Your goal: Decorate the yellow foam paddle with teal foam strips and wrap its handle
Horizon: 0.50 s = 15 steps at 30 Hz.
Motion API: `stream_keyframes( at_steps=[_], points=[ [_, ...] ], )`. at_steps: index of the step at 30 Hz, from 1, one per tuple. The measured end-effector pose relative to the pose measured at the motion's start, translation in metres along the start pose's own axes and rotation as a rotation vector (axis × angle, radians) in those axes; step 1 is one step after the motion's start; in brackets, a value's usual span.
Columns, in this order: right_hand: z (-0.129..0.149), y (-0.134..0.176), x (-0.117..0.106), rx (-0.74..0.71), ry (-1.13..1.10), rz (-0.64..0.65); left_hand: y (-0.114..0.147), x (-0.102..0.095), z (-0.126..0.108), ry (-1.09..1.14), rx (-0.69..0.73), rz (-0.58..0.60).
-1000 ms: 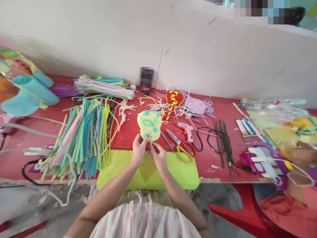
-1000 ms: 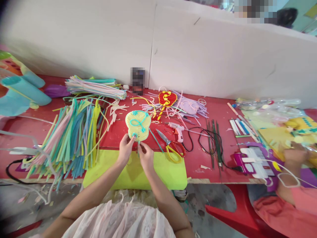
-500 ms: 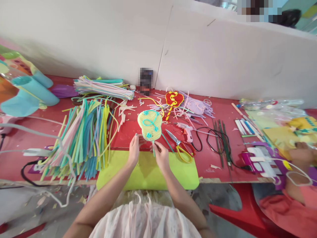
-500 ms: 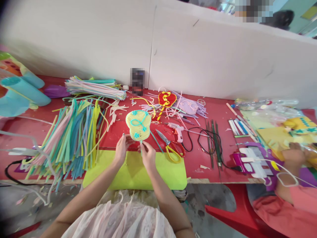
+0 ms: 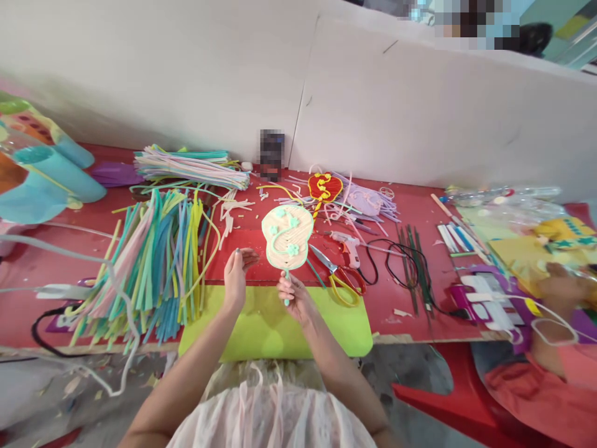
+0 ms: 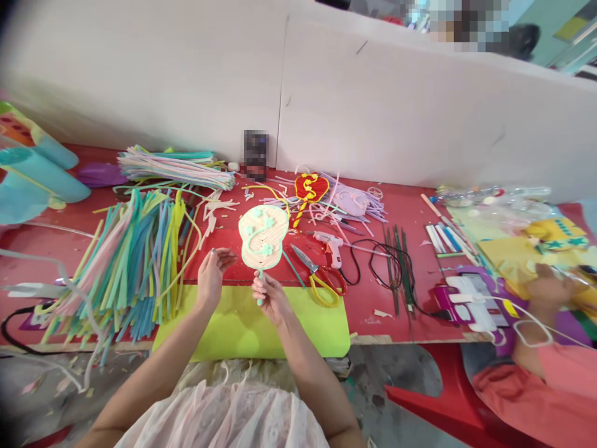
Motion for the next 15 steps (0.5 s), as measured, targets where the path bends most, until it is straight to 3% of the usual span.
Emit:
stream_keyframes(
  at_steps=[3,7,12,15],
  points=[
    [-0.0046,0.0029,-0.0028,0.052,-0.16,-0.003,-0.0015,-0.0046,-0.0006,-0.006,0.008,-0.011],
    [-0.0054,0.0056,-0.0059,0.076,-0.17,-0.02,-0.003,-0.0066,0.0,-0.006,0.003,-0.014],
    [-0.0042,0.007,-0.0046,0.111,-0.054,0.017,-0.0038,-0.0054,-0.0016,-0.007,0.006,0.007],
    [-0.0047,0.0095,-0.0048,0.166,0.164,0.06,-0.0036,-0.0008,-0.0039,-0.025,-0.014,0.06]
  ],
)
Point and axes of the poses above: each hand's wrist, its own y-axis away from the middle knuckle, its own x-axis out of the palm, z = x × y, the point moved 5 cm from there along -y, towards the middle knuckle, and after that the axes turned 9 degrees about z, right-handed, at the moved point
